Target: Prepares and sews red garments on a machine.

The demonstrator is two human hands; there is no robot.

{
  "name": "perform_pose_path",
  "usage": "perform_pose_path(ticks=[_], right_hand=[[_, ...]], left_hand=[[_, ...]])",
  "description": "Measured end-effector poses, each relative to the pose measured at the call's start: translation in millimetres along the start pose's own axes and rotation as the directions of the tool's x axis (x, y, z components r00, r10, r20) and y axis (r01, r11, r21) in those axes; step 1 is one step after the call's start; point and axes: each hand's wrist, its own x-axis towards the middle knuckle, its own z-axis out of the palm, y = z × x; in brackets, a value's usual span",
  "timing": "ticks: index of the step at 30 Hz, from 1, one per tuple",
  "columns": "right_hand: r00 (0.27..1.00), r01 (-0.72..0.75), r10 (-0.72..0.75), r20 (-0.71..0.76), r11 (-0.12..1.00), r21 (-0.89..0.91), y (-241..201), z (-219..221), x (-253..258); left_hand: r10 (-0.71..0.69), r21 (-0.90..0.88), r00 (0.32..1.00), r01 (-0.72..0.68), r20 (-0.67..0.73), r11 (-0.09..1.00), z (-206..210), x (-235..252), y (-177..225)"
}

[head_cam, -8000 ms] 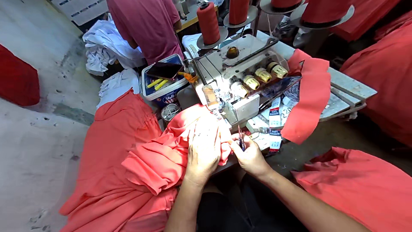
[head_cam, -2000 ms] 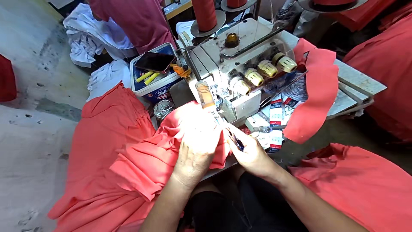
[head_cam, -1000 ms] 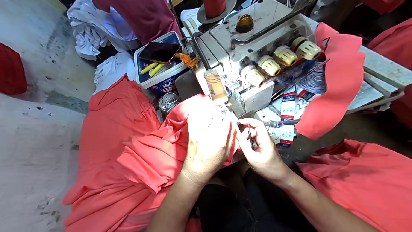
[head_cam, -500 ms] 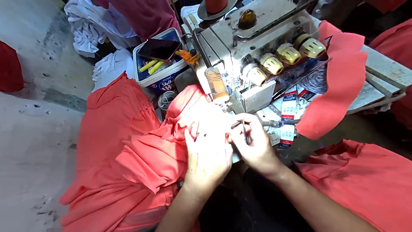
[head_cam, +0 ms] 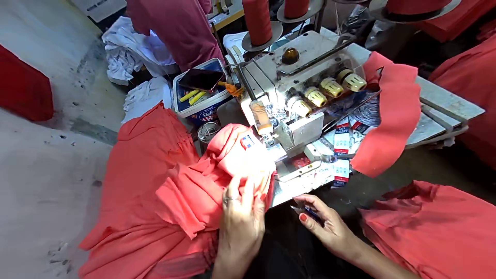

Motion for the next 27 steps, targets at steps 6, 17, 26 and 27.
perform_pose_path(ticks=[6,17,26,27], right_hand=[[0.999,0.040,-0.042,-0.026,0.994,-0.099,-10.7,7.7,-3.1],[0.933,0.183,-0.355,-0.053,0.596,-0.782,-60.6,-29.6,83.1],[0.925,0.354,-0.253,0.283,0.307,-0.883,-86.8,-6.9,135.1],[0.911,0.386,-0.270,0.311,0.296,-0.874,-85.3,-5.2,137.2]], left_hand=[[0.059,-0.053,0.997,-0.057,0.045,0.997,-15.3,108.1,-35.5],[-0.078,-0.116,0.943,0.122,0.323,0.986,-40.7,119.8,-59.8],[0.087,-0.009,0.995,-0.086,0.055,0.996,-55.7,79.4,-46.7],[0.064,-0.056,0.996,-0.060,0.067,0.997,-55.1,78.5,-47.0]])
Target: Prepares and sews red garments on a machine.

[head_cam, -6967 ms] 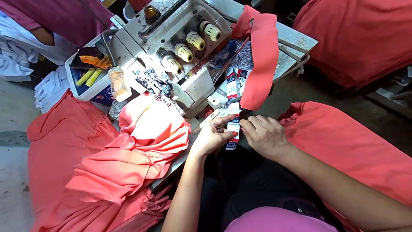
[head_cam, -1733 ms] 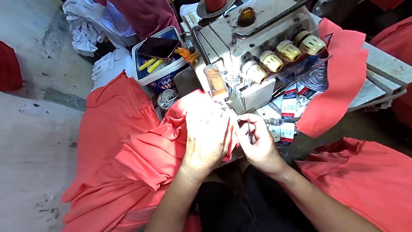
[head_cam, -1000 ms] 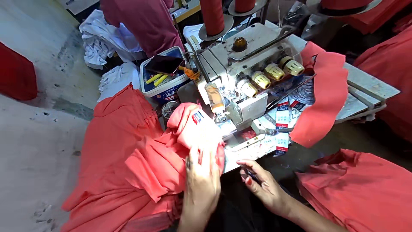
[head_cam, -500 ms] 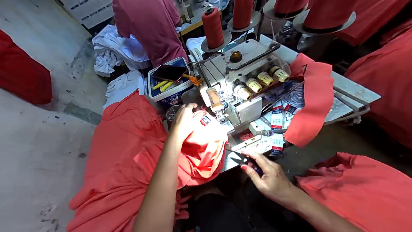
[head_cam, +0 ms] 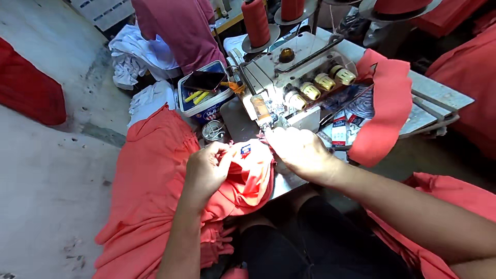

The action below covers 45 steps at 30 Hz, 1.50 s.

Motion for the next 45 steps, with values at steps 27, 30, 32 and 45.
perform_pose_path(ticks=[27,30,32,45], right_hand=[[0.986,-0.032,0.105,-0.128,0.878,0.477,-24.0,-5.3,-14.6],[0.977,-0.030,0.132,-0.165,0.861,0.508,-23.0,-1.8,-19.3],[0.963,-0.092,0.220,-0.155,0.811,0.578,-21.0,0.7,-29.6],[0.729,-0.408,0.647,0.222,0.150,0.900,-4.7,30.2,-92.5]], left_hand=[[0.049,-0.449,0.993,0.006,0.111,0.893,25.6,-4.7,15.0],[0.031,-0.364,0.997,-0.003,0.071,0.931,24.4,-5.5,17.7],[0.028,-0.236,0.997,-0.043,-0.065,0.971,20.5,-5.9,16.3],[0.385,-0.254,0.897,-0.329,0.218,0.910,52.3,-33.2,56.7]])
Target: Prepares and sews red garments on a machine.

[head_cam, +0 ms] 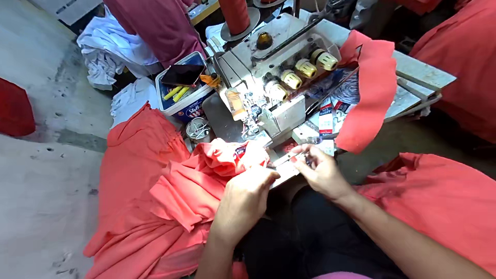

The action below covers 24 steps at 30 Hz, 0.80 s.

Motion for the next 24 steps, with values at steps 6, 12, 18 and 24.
perform_pose_path(ticks=[6,12,18,24], right_hand=[[0.996,0.027,-0.023,0.082,0.999,-0.042,7.2,37.5,1.7],[0.977,0.210,-0.207,0.058,0.976,-0.056,8.5,36.5,2.3],[0.765,0.639,-0.633,0.116,0.727,-0.249,0.9,29.4,-0.6],[0.793,0.608,-0.603,0.092,0.793,-0.041,-8.6,25.6,-1.8]], left_hand=[[-0.143,0.104,0.961,0.172,-0.238,0.980,16.9,-6.7,-9.0],[-0.183,0.185,0.947,0.236,-0.263,0.954,36.9,-11.0,-4.8],[-0.006,0.229,0.855,0.146,-0.519,0.962,58.2,-6.6,-12.4],[0.055,0.097,0.836,-0.002,-0.546,0.995,52.0,-11.8,-19.7]])
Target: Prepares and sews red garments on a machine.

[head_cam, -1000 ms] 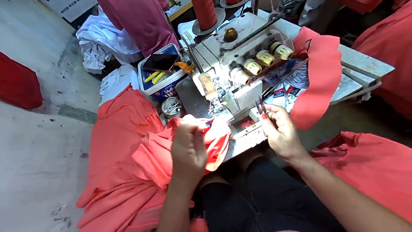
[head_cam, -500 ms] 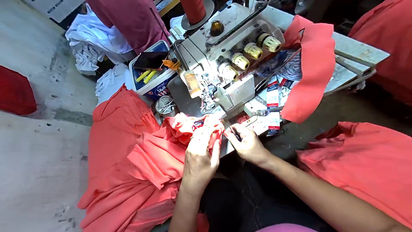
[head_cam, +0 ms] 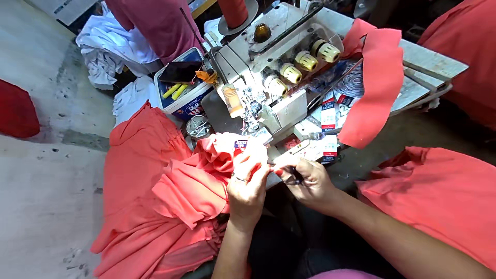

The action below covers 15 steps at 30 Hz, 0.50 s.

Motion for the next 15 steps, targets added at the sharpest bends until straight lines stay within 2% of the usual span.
perform_pose_path(ticks=[2,5,8,10,15], right_hand=[[0.996,-0.087,0.085,0.027,0.994,0.072,-1.2,-4.5,-3.2],[0.989,-0.133,0.137,0.046,0.988,-0.079,1.8,-9.2,-11.1],[0.998,-0.008,0.029,0.053,0.934,-0.357,5.6,-9.2,-16.5],[0.996,0.072,-0.043,0.073,0.877,-0.474,5.4,-7.4,-17.4],[0.988,0.146,-0.099,0.115,0.826,-0.545,5.9,-1.5,-14.3]], left_hand=[[-0.111,-0.179,0.994,0.109,0.001,0.978,-2.0,-2.5,-1.5],[-0.292,-0.418,0.956,0.256,-0.023,0.871,-4.1,-5.1,-4.2],[-0.369,-0.498,0.929,0.312,-0.016,0.809,-6.3,-8.7,-5.2],[-0.372,-0.529,0.928,0.321,0.009,0.786,-6.4,-10.0,-5.4],[-0.372,-0.558,0.927,0.334,0.049,0.760,-4.2,-10.7,-3.0]])
